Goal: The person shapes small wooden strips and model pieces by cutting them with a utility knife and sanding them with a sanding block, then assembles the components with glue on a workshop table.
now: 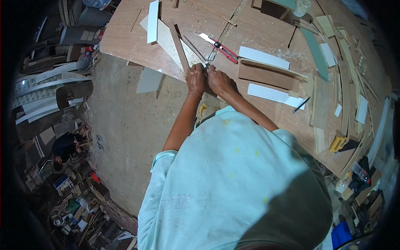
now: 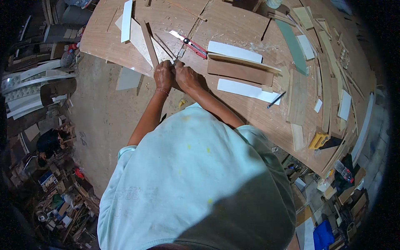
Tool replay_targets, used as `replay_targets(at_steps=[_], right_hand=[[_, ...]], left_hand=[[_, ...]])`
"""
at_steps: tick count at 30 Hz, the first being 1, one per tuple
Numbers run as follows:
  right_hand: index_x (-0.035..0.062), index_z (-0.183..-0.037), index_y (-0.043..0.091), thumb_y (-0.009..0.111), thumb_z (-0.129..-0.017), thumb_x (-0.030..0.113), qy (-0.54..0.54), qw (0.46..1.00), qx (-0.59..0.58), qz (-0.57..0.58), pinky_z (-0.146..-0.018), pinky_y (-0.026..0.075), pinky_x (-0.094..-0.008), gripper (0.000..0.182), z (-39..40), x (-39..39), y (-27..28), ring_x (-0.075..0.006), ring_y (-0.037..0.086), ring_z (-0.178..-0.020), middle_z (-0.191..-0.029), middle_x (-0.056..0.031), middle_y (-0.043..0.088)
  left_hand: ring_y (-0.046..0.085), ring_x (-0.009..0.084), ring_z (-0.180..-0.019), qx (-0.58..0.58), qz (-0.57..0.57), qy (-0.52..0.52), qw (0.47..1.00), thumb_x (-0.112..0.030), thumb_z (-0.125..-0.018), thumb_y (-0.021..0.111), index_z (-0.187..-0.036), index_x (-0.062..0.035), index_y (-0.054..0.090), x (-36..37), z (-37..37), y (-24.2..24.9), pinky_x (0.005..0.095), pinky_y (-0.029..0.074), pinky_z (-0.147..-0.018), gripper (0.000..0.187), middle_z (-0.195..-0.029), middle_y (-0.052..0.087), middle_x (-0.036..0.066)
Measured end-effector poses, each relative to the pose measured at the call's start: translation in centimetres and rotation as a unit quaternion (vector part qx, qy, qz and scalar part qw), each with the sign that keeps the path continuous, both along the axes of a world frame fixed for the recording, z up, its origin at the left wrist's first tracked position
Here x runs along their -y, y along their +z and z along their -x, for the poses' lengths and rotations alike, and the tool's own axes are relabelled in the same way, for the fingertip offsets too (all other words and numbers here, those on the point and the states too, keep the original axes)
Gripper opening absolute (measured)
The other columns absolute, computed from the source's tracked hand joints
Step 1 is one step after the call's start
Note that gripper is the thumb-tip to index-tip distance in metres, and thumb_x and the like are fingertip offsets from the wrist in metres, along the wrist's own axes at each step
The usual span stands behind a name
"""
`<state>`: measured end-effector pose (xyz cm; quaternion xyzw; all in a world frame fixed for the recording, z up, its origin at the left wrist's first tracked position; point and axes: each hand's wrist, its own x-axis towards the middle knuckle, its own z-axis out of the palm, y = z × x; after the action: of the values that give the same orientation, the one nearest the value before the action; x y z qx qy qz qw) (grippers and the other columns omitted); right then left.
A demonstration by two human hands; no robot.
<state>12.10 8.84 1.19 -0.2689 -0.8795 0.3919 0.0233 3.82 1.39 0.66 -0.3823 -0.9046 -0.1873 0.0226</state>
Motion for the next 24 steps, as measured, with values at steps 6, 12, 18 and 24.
replay_targets(at_steps=[6,12,18,24], right_hand=[[-0.0022,-0.088,0.041,0.036,-0.081,0.012,0.011,0.998,0.059,0.019,-0.061,0.045,-0.0475,0.016,-3.1,0.7,0.2,-0.0415,0.057,-0.071,-0.069,-0.0275,0.055],[-0.0038,-0.087,0.042,0.033,-0.083,0.015,0.007,0.998,0.057,-0.003,-0.061,0.046,-0.0475,0.021,-0.2,0.3,0.3,-0.0413,0.057,-0.069,-0.071,-0.0282,0.056],[-0.0018,-0.086,0.04,0.032,-0.085,0.017,-0.006,1.0,0.026,0.013,-0.059,0.044,-0.0501,0.021,-2.3,0.6,-0.3,-0.0434,0.056,-0.069,-0.068,-0.028,0.055],[-0.0013,-0.087,0.04,0.031,-0.083,0.014,0.011,0.998,0.059,0.003,-0.061,0.044,-0.0504,0.018,-2.5,0.5,0.6,-0.0426,0.056,-0.069,-0.069,-0.0278,0.055]], left_hand=[[0.054,0.0291,-0.07,-0.014,0.017,-0.01,1.0,-0.005,-0.065,0.054,-0.074,-0.0048,0.052,0.5,-0.1,-1.0,0.0378,0.044,-0.059,0.009,-0.072,0.055,0.012],[0.054,0.0306,-0.068,-0.018,-0.022,-0.023,0.999,-0.006,-0.066,0.054,-0.075,-0.0044,0.053,0.1,0.0,-0.7,0.0387,0.043,-0.059,0.009,-0.07,0.055,0.013],[0.054,0.0306,-0.068,-0.01,0.003,0.0,1.0,-0.004,-0.065,0.054,-0.077,-0.0046,0.054,0.1,-0.3,-0.1,0.0387,0.043,-0.059,0.012,-0.07,0.056,0.014],[0.054,0.0308,-0.068,-0.011,-0.001,-0.027,1.0,-0.002,-0.064,0.053,-0.078,-0.0038,0.054,0.2,0.3,0.1,0.0386,0.043,-0.058,0.014,-0.071,0.056,0.014]])
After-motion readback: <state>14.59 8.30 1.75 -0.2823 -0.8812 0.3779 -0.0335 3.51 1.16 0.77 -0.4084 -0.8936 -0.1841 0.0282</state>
